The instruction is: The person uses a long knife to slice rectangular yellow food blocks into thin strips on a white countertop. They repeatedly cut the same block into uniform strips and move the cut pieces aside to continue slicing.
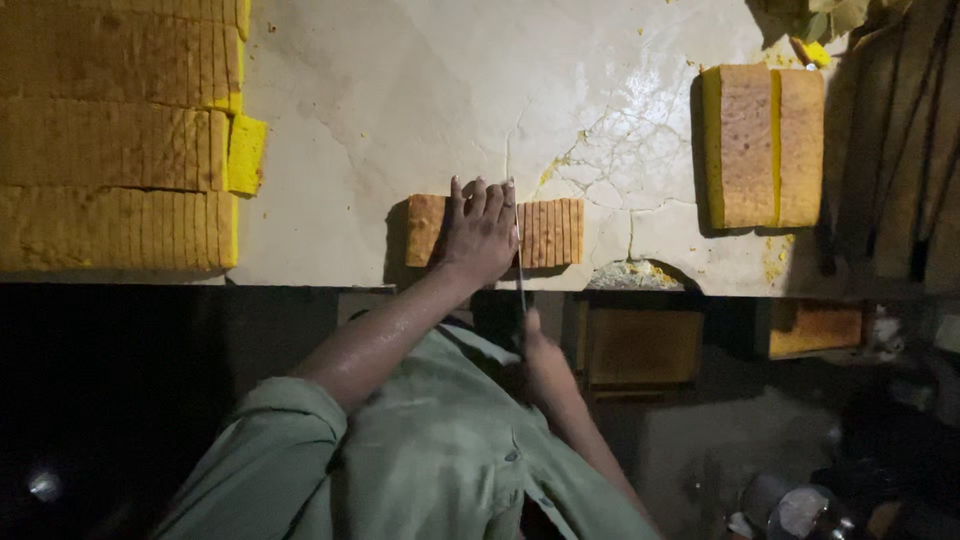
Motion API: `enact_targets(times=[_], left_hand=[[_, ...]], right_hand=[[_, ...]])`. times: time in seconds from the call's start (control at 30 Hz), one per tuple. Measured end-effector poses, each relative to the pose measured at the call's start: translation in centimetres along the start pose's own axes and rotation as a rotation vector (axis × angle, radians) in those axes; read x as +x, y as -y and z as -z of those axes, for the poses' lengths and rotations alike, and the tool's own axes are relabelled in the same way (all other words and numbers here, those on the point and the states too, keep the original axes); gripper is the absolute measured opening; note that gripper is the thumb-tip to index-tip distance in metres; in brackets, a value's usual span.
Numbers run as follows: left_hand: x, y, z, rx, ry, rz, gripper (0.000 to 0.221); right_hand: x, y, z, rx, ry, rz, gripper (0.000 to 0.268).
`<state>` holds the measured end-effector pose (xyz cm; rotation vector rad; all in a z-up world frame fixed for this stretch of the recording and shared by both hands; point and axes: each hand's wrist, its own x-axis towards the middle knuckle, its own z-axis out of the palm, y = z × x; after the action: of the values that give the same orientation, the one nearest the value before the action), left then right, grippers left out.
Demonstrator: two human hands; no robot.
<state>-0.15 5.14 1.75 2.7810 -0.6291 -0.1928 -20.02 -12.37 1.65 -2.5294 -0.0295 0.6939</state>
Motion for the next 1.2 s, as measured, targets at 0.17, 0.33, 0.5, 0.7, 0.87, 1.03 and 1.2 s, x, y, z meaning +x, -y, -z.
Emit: enact_targets(times=[0.17,0.33,0.5,0.7,0.87,1.03,1.2], left_hand=[[-0.1,0.8,-1.6,0.021,-0.153,-0.032,0.07],[-0.4,0.7,-0.7,0.116,-0.097,0.016,0.067],[-0.8,0.5,0.7,0.012,-0.016,0.024,0.068],[-0.8,1.0,-0.9,0.041,-0.079,0.008,0.069],[-0.6,1.7,-1.6,0.162,-0.279,-0.01,0.063],[-0.8,1.8,0.7,0.124,-0.052,0.021,0.071],[-1.1,1.5,1.7,0.03,0.04,0.023,0.069]], right_hand=[[9.9,1.4,2.2,-0.082,0.014,-0.074,0.075],[11.0,2.9,4.2,0.017,-0.043,-0.062,0.063],[0.4,1.1,0.8,0.051,0.078,-0.034,0.077],[4.7,1.9,-0.1,-0.03,-0.002,-0.084,0.089],[12.5,4.5,4.1,0.005,-0.077,0.004,0.073],[5.3,4.1,3.8,0.168,0.015,-0.063,0.059],[0.4,1.6,0.0,-0.009,0.029,0.12,0.105]])
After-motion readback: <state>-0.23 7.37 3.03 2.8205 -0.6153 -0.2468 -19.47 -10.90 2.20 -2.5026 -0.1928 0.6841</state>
